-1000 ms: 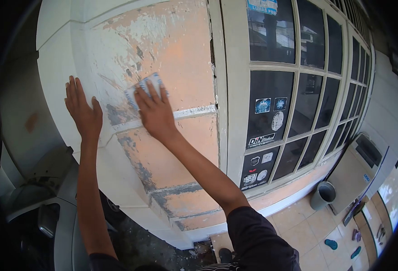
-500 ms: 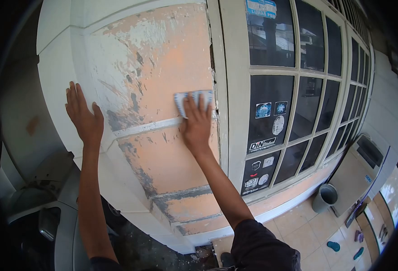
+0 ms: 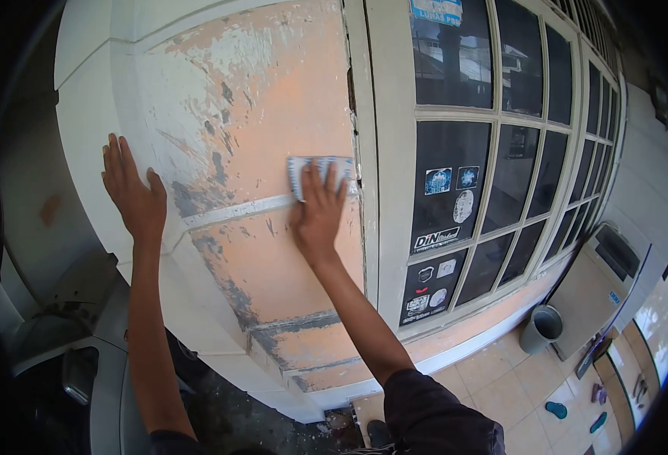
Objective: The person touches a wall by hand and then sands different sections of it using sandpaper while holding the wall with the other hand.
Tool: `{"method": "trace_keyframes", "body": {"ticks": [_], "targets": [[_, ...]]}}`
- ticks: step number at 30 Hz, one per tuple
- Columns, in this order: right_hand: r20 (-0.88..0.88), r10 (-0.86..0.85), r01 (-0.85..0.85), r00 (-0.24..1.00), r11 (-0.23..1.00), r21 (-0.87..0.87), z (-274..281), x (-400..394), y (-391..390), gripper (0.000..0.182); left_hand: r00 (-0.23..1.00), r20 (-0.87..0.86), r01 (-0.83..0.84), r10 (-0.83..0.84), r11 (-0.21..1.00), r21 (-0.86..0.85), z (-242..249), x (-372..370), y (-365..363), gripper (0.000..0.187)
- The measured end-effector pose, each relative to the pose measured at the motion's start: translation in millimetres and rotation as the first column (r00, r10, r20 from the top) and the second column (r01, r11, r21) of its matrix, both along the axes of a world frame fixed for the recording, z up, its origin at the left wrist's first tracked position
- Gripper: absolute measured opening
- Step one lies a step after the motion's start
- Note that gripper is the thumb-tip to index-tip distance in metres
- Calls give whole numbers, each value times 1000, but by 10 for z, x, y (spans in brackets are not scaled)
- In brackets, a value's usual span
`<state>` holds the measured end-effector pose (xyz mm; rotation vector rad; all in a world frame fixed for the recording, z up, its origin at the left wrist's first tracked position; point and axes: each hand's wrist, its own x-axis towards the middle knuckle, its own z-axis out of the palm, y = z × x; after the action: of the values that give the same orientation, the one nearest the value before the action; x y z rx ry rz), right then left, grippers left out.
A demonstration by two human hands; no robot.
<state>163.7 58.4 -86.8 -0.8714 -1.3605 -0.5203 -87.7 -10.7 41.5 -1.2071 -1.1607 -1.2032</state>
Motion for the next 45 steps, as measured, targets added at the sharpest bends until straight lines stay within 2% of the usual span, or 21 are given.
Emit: {"method": "trace_keyframes", "body": {"ticks": [1, 3, 4, 6, 8, 12, 15, 18, 20, 22, 24, 26, 27, 29, 32, 36, 38, 39, 40, 41, 45], "targets": [[96, 124, -124, 988, 992, -3, 38, -271, -96, 55, 1000, -9, 7, -7, 1000, -11, -34, 0, -13, 74], [424, 223, -221, 878, 974, -54, 24, -787, -218, 55, 999, -27, 20, -20, 1000, -6, -1, -19, -25, 75], [496, 177, -207, 850, 978, 5, 3, -862, -217, 56, 999, -27, 30, -30, 999, -13, 0, -7, -28, 75], [465, 141, -159, 874, 987, -1, 22, -549, -186, 44, 999, -31, 38, -38, 999, -19, -6, -35, -35, 75], [253, 18, -20, 967, 1000, 5, -23, 42, -78, 53, 1000, -13, 27, -27, 1000, -7, -7, -21, -20, 76], [49, -76, 76, 996, 997, 3, -60, 12, 43, 60, 1000, -15, 7, -7, 1000, 20, -5, -10, 4, 77], [375, 214, -231, 902, 973, 1, 128, -969, -212, 52, 999, -24, 38, -38, 999, 11, -7, -24, -3, 76], [544, 203, -264, 814, 964, 36, 211, -1093, -188, 50, 997, -39, 63, -63, 998, -5, 0, -26, -46, 75], [462, 149, -177, 874, 984, 18, 198, -619, -177, 50, 998, -31, 49, -49, 999, -9, -13, -52, -37, 74], [361, -59, 43, 931, 998, 51, 61, -7, 2, 51, 1000, -21, 17, -17, 1000, -6, -21, -60, 12, 73], [199, -12, -2, 980, 997, 71, 11, 61, 64, 54, 1000, -7, -9, 9, 1000, 10, 16, -52, 21, 73], [274, 76, -76, 959, 997, -9, 123, -427, -60, 59, 1000, -11, 2, -2, 1000, 2, -11, -31, 5, 73], [368, 129, -150, 921, 988, 30, 167, -781, -89, 61, 999, -21, 36, -36, 999, 12, -13, -29, -7, 73], [498, 174, -235, 850, 970, 62, 244, -1376, -219, 50, 999, -23, 49, -49, 999, -3, -30, -57, -8, 73], [538, 155, -223, 828, 973, 62, 208, -1000, -142, 50, 997, -32, 64, -65, 998, -10, -25, -61, -16, 73], [396, -73, 43, 915, 996, 83, 82, -39, -32, 56, 1000, -6, 15, -15, 1000, 1, -18, -39, 18, 73], [475, -79, 53, 876, 996, 67, 148, -246, -43, 57, 1000, -11, 19, -19, 1000, -3, -12, -42, 22, 73], [550, 48, -106, 834, 991, 75, 269, -449, -110, 58, 999, -18, 36, -36, 999, -1, -14, -44, 17, 73], [660, 43, -159, 750, 981, 116, 387, -667, -119, 52, 998, -22, 53, -53, 999, 6, -18, -48, 6, 73], [707, -10, -196, 707, 958, 210, 488, -863, -106, 44, 997, -31, 67, -67, 998, 6, -20, -57, -4, 73], [889, -126, -239, 441, 938, 252, 810, -398, -28, 36, 998, -26, 55, -55, 998, -9, -28, -73, -19, 73]]}}
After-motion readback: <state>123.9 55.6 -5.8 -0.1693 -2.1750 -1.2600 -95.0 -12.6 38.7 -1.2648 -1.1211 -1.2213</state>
